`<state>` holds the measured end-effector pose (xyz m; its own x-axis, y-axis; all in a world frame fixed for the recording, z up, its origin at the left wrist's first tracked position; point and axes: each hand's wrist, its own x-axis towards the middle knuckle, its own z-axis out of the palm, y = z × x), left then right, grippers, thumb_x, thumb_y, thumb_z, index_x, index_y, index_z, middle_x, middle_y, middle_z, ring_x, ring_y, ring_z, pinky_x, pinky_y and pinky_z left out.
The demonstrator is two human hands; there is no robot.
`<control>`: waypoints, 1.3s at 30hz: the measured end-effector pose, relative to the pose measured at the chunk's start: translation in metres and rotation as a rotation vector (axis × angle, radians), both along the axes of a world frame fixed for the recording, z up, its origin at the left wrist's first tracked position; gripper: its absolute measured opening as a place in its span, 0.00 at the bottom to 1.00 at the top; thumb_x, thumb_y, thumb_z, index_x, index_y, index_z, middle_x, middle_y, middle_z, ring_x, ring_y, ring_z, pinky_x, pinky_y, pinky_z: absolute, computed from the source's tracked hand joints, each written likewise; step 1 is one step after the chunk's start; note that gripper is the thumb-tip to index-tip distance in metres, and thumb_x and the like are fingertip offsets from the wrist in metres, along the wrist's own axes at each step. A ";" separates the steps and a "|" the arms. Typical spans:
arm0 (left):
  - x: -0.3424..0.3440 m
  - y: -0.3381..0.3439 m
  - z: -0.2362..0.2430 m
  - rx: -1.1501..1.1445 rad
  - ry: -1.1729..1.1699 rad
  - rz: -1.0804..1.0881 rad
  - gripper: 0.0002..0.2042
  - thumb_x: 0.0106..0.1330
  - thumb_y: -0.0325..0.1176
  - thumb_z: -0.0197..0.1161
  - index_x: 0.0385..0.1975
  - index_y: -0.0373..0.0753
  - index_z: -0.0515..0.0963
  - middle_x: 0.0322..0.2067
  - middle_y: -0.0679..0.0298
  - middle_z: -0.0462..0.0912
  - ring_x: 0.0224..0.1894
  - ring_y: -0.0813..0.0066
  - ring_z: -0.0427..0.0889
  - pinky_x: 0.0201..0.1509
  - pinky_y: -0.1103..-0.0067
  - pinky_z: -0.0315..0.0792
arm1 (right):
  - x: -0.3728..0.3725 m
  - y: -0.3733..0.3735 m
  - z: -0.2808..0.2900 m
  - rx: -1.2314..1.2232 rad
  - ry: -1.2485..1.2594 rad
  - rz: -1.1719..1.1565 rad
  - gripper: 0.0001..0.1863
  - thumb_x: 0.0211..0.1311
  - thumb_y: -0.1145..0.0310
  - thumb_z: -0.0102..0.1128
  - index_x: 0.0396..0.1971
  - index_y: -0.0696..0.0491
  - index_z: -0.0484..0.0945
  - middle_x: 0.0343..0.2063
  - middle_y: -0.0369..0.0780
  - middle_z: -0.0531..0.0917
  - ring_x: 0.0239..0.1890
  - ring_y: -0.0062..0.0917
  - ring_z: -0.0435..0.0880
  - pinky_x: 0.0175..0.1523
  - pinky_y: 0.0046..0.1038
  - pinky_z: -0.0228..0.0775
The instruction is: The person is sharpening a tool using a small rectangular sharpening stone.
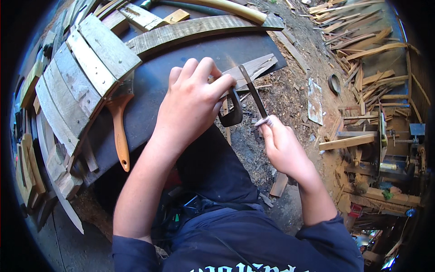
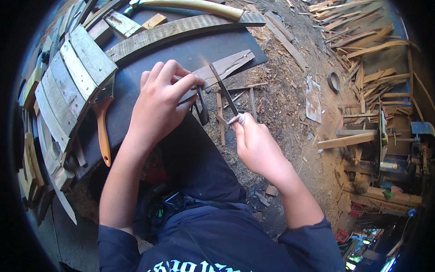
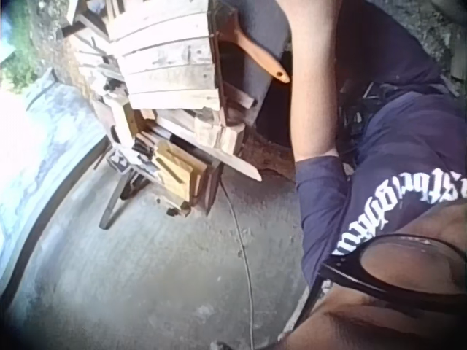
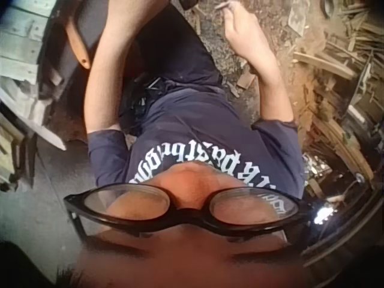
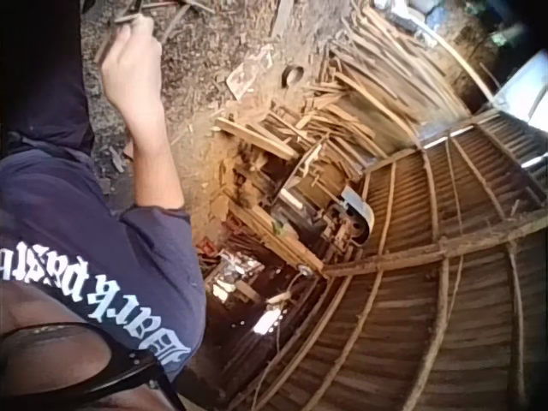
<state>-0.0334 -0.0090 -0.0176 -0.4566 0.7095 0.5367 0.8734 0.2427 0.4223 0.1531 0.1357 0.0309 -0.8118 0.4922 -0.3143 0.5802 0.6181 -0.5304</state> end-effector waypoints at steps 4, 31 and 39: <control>0.001 -0.003 0.003 0.019 0.014 -0.006 0.17 0.49 0.28 0.76 0.40 0.50 0.84 0.38 0.69 0.77 0.43 0.68 0.78 0.50 0.69 0.68 | -0.044 0.008 -0.008 0.015 0.172 0.115 0.12 0.77 0.69 0.46 0.44 0.61 0.76 0.31 0.59 0.84 0.40 0.58 0.84 0.41 0.49 0.76; 0.002 0.002 0.002 0.000 -0.021 0.001 0.18 0.48 0.27 0.76 0.41 0.50 0.84 0.38 0.69 0.76 0.43 0.69 0.78 0.50 0.70 0.68 | -0.017 0.009 0.016 0.038 -0.041 0.068 0.14 0.77 0.67 0.46 0.45 0.61 0.79 0.35 0.59 0.84 0.44 0.57 0.84 0.47 0.47 0.77; 0.001 -0.001 -0.003 0.005 -0.015 -0.004 0.18 0.49 0.28 0.75 0.41 0.51 0.84 0.38 0.69 0.76 0.44 0.70 0.77 0.49 0.71 0.67 | -0.017 0.008 0.002 0.053 0.053 0.108 0.14 0.77 0.67 0.46 0.45 0.61 0.77 0.36 0.59 0.84 0.46 0.56 0.84 0.47 0.48 0.76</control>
<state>-0.0320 -0.0103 -0.0206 -0.4620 0.7089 0.5330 0.8678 0.2371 0.4368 0.1359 0.1442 0.0333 -0.8758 0.4156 -0.2455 0.4806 0.7035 -0.5235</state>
